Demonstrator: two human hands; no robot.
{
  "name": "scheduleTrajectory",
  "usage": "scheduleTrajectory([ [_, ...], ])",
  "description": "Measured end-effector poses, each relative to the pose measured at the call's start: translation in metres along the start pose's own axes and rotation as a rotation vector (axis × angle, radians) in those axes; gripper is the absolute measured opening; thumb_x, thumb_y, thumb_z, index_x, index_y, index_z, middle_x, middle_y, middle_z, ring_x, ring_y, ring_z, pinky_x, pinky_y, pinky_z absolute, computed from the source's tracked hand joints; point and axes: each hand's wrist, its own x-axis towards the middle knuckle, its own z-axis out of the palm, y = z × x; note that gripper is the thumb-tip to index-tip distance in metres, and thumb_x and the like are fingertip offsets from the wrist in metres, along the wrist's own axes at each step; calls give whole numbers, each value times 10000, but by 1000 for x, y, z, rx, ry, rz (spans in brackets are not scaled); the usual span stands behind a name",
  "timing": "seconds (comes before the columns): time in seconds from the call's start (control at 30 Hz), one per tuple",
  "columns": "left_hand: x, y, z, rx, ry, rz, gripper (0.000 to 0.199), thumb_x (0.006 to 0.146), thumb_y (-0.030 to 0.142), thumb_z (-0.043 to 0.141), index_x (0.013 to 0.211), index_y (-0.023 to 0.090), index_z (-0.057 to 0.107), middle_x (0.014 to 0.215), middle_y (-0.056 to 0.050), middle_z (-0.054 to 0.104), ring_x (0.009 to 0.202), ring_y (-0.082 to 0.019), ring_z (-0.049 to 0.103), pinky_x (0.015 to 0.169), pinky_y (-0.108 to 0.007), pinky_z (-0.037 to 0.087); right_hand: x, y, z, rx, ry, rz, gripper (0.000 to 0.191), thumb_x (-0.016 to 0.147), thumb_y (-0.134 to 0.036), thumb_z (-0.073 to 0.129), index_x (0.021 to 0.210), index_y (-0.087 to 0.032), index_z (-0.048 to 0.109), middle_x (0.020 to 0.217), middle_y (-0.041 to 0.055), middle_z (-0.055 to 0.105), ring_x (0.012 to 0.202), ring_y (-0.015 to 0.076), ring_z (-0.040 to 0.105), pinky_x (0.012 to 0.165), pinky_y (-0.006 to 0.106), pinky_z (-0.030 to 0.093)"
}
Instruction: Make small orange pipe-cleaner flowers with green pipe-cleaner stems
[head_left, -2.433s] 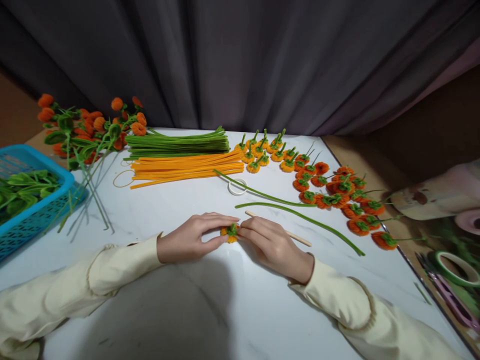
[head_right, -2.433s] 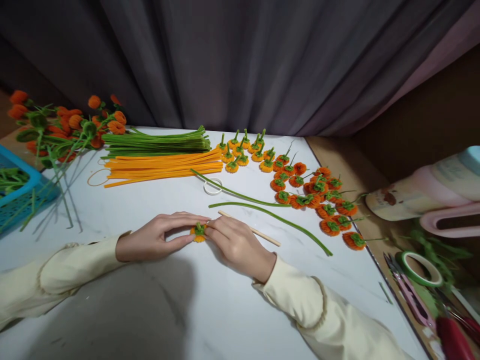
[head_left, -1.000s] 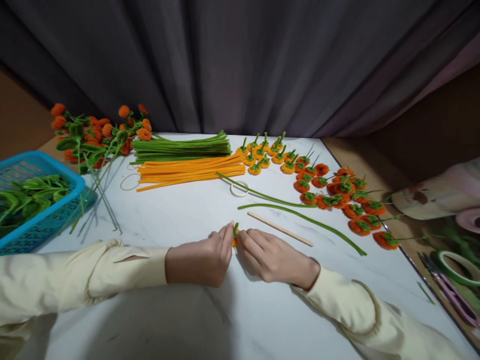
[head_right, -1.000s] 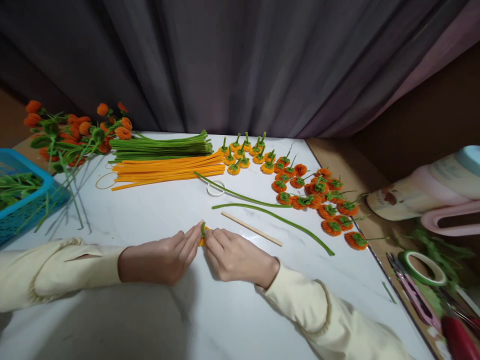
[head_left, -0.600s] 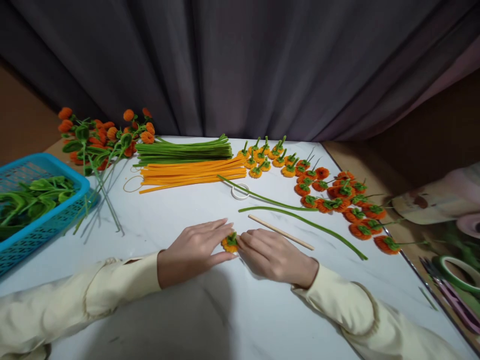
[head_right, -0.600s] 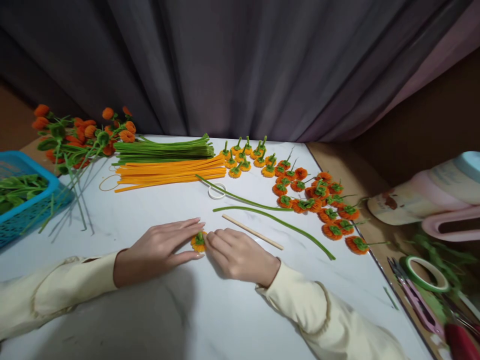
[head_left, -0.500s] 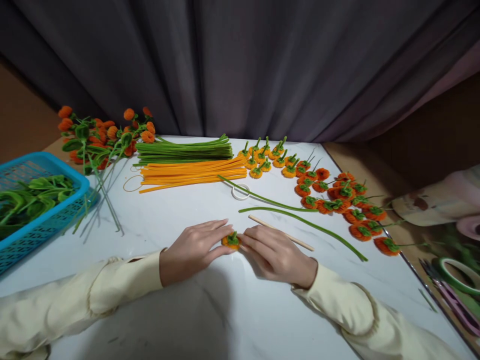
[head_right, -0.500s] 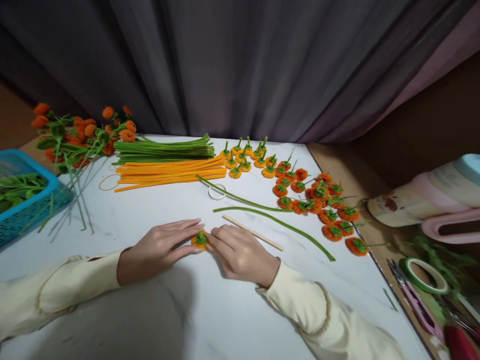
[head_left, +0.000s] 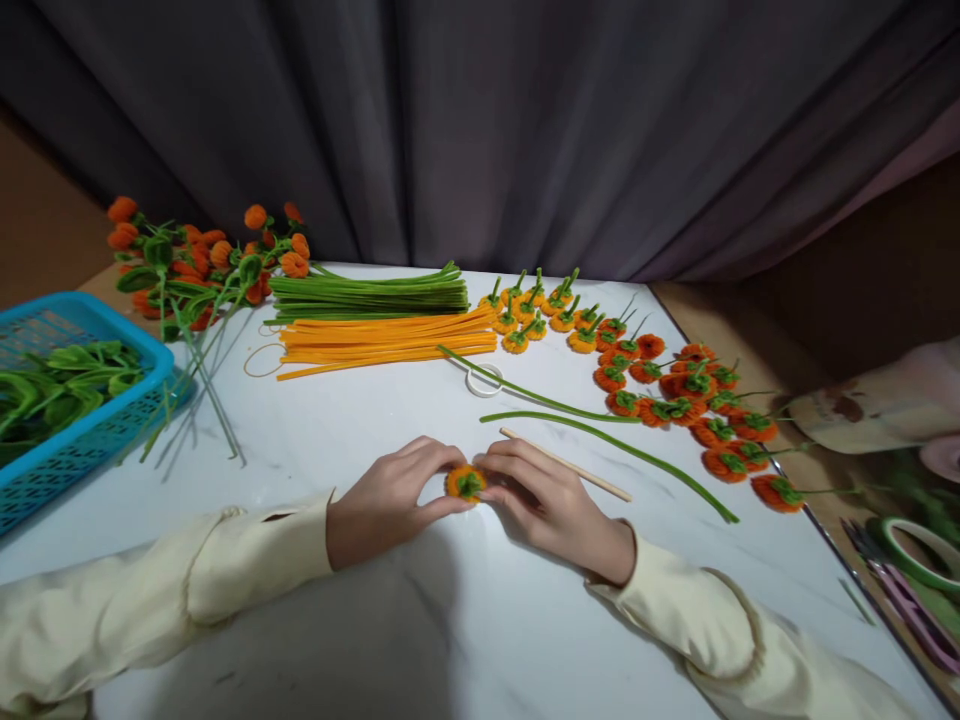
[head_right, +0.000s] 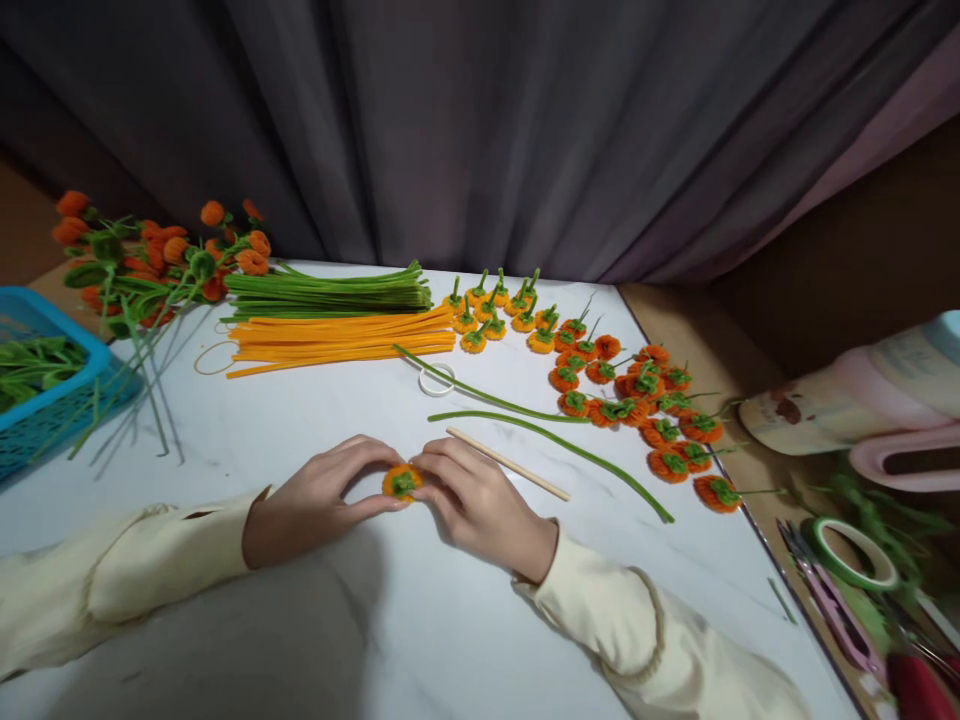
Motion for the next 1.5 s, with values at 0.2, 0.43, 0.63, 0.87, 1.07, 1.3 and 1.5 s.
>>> scheduleTrajectory([
  [0.2,3,0,-3,113,-13,119,384,809,444,590,1062,157,553,935,-60,639,888,-193,550,809,-322,408,0,0,0,15,26,28,169,884,-152,483,1042,-168,542,935,98,584,865,180,561,742,321,505],
  [0.43,2,2,-2,152,26,188,144,884,237,491,968,169,585,824,-37,628,784,-159,541,732,-293,383,1,-5,-3,78,-8,24,176,851,-126,501,1022,-158,527,927,110,581,873,190,556,758,346,510],
  [0.63,0,3,-2,73,42,265,78,851,182,513,878,147,578,799,-40,635,764,-140,554,748,-288,395,-2,-8,-2,-59,-60,-16,91,863,-147,492,945,-152,532,951,124,581,855,187,563,742,336,517],
  [0.87,2,2,2,68,111,282,80,838,146,536,775,150,585,715,-18,641,694,-121,569,704,-267,403,-2,-6,0,-164,-112,-116,139,865,-96,457,984,-124,523,933,132,607,854,191,576,693,320,538],
  [1.07,2,0,3,22,139,297,97,831,129,530,779,151,609,706,-24,652,679,-115,576,697,-251,422,-5,-7,-6,-599,-109,-550,235,855,-25,365,980,-13,563,939,207,666,910,262,637,748,394,565],
  [1.3,4,0,5,98,148,301,153,850,132,496,755,148,615,662,-18,639,642,-109,563,678,-240,429,-4,-11,-5,-816,-134,-721,266,806,17,344,904,46,590,864,247,682,804,283,681,720,412,584],
  [1.5,1,1,6,201,128,338,209,863,131,451,726,147,609,654,-23,624,633,-117,552,655,-248,437,-5,-13,-5,-804,-189,-711,303,782,12,320,896,75,593,871,275,673,798,307,680,703,417,582],
])
